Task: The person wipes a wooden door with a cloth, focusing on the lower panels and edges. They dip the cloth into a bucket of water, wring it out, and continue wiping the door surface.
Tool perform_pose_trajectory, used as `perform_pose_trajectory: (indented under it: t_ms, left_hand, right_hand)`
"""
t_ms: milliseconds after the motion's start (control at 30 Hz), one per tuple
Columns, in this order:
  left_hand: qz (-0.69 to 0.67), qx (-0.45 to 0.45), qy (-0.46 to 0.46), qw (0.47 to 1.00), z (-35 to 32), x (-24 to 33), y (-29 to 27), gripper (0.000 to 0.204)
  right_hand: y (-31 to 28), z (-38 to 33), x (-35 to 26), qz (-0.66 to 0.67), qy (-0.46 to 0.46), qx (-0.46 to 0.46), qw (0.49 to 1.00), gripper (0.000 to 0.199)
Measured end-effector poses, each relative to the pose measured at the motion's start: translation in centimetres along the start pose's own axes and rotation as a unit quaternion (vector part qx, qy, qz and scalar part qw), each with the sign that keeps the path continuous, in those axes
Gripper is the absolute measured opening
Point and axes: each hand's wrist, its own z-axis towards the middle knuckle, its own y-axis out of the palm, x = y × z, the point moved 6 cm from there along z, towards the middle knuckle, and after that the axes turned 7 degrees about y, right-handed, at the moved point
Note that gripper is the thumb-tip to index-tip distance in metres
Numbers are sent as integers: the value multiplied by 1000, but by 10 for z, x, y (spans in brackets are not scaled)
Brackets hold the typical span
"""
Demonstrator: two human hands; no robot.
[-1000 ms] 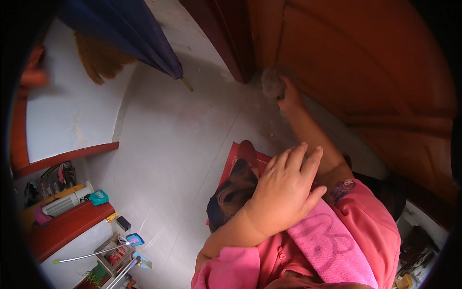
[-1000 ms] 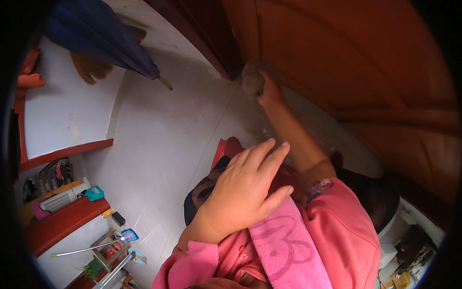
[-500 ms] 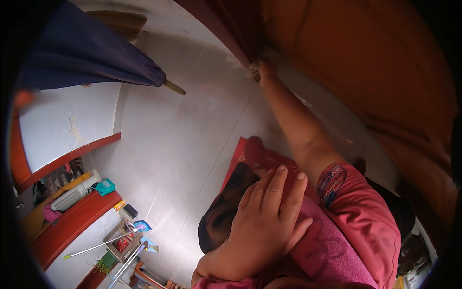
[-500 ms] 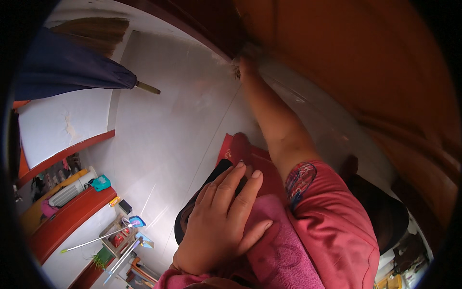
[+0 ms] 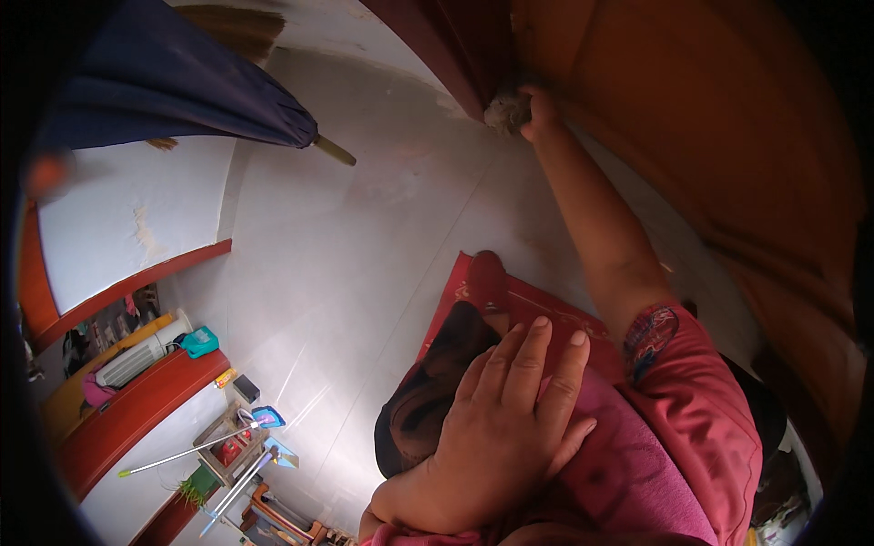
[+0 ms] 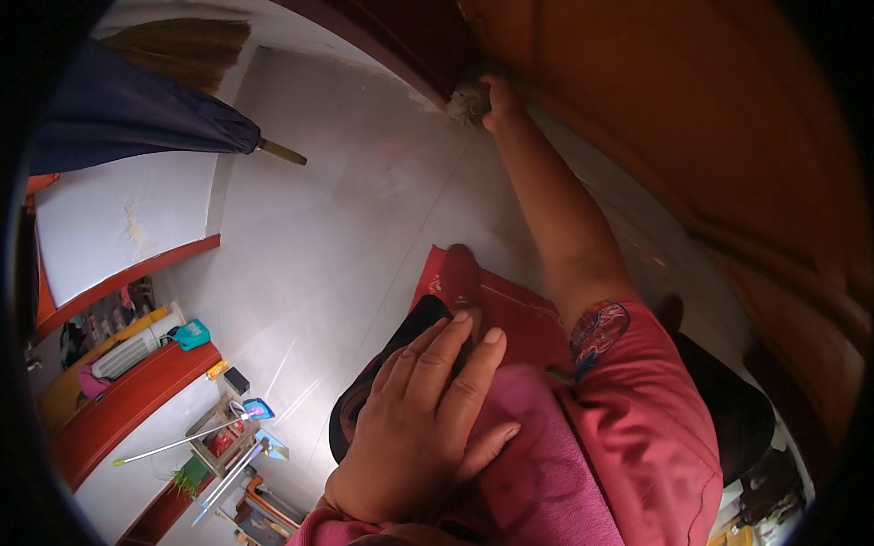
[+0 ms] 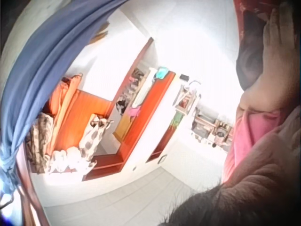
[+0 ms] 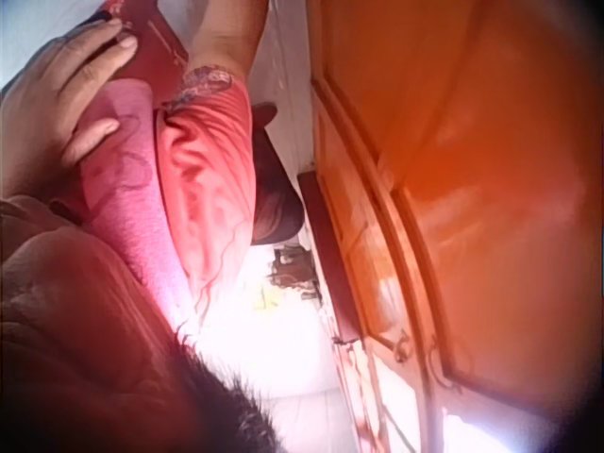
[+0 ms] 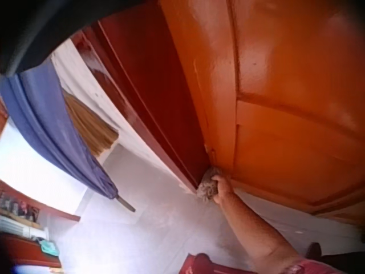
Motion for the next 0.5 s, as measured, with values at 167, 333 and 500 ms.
perform_pose_trajectory:
  t_ms: [167,333,500]
  left_hand:
    - [-16,-9,2,1000,-1,8,2,73]
    - [-10,-9,1,1000,0,11,3,73]
    - [10,-8,9,1000,4,9,4,71]
  right_hand:
    - [26,-103,-24,-45,-110,-79,990,53]
    - [23,-66,-4,-133,-201,-16,970,64]
    - [-6,14,54,-192,-47,20,980,58]
